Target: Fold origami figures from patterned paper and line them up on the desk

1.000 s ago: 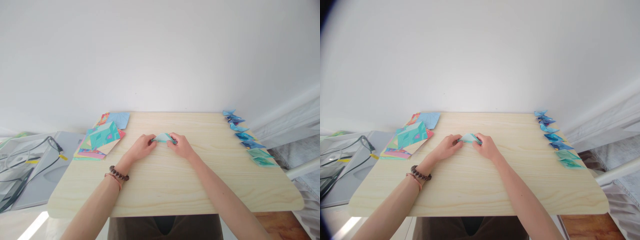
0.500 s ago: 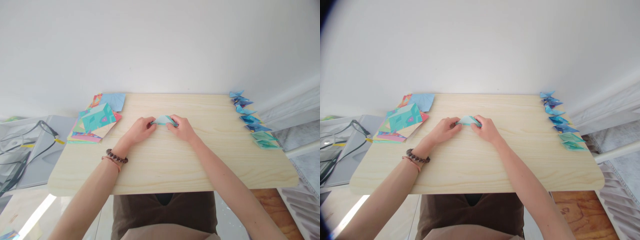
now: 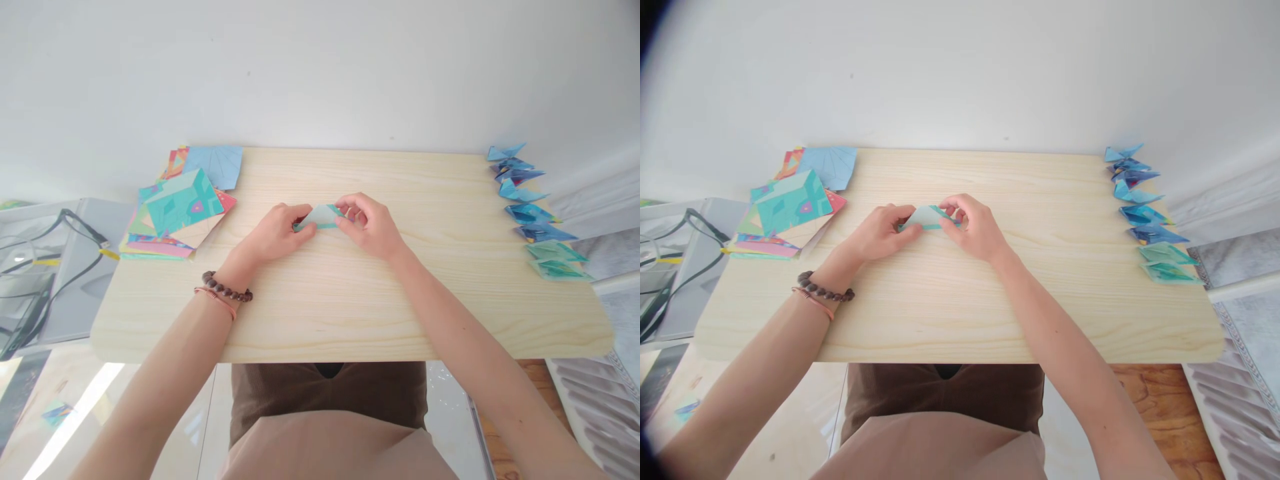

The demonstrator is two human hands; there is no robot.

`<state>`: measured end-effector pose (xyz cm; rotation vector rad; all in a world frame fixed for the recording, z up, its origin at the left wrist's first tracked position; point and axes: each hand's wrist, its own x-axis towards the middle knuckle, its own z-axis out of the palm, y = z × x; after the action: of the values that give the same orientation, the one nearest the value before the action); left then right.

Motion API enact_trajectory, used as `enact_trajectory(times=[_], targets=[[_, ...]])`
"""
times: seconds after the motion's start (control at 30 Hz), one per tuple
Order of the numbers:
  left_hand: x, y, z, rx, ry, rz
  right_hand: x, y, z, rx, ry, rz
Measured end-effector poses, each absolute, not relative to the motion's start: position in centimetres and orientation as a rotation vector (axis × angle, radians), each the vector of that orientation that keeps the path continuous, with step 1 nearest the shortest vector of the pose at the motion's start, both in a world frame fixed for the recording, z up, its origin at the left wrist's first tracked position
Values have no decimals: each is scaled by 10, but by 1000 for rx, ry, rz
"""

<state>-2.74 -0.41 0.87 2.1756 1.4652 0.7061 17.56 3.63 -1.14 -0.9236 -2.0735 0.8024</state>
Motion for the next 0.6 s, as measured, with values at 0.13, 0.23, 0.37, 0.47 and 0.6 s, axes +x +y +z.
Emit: enact_trajectory(times=[0.13,0.23,0.37,0.47,0.6], targets=[[-27,-7,9,2112,1446,712,177,34,-10,-907,-2101,858],[-26,-8,10,2097,1461,720,177,32,-9,-927,-2129,961],[-27,-6,8,2117,1456,695,178,30,-7,-933,-2150,972],[-27,-5,8,2124,1455,673,177,30,-7,-946,-2151,967],[-27,-6,8,2103,1446,691,176,30,-8,-970,-2145,966]])
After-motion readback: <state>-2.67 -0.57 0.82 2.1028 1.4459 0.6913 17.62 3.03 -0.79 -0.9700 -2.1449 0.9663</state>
